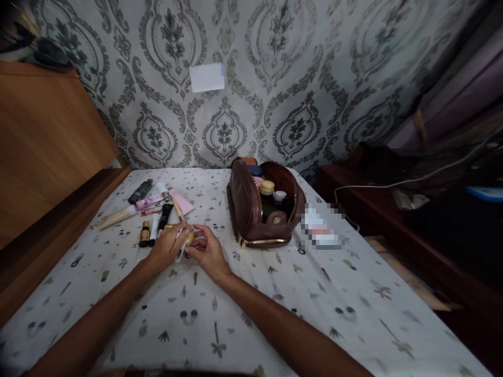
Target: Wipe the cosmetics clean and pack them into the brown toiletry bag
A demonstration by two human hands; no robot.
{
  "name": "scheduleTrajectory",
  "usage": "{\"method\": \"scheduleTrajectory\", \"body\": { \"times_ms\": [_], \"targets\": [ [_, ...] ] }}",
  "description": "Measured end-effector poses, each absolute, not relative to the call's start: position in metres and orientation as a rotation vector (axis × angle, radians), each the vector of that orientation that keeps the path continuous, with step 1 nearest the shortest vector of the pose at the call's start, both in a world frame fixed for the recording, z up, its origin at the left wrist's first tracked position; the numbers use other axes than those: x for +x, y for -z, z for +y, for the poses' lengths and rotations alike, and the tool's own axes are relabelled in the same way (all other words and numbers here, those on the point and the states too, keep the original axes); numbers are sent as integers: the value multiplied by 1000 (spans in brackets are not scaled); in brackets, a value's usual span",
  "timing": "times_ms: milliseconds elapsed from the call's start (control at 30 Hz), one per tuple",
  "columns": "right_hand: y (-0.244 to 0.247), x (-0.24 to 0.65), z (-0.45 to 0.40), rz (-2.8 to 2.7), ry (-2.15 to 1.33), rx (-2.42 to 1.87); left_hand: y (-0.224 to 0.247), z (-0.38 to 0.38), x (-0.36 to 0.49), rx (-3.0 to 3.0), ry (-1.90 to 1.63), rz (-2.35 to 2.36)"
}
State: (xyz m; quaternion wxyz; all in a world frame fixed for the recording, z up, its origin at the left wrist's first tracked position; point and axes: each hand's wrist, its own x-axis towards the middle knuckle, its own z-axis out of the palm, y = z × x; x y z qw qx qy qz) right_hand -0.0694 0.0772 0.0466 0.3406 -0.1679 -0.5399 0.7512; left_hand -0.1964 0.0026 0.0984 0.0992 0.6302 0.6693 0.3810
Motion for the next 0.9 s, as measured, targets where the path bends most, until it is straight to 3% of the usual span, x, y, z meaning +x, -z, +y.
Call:
{"method": "scheduleTrajectory", "body": {
  "times_ms": [367,633,900],
  "targets": [
    [-52,-69,76,-1499,-2006,-455,-94,2,-206,1638,-1327,2103],
    [-53,-67,79,-1429,-2077,-518,-81,3,-196,2035,-1033,1962],
    [-51,-66,78,-1496,-2056,-446,-91,1,-195,1929,-1094,1989]
  ]
}}
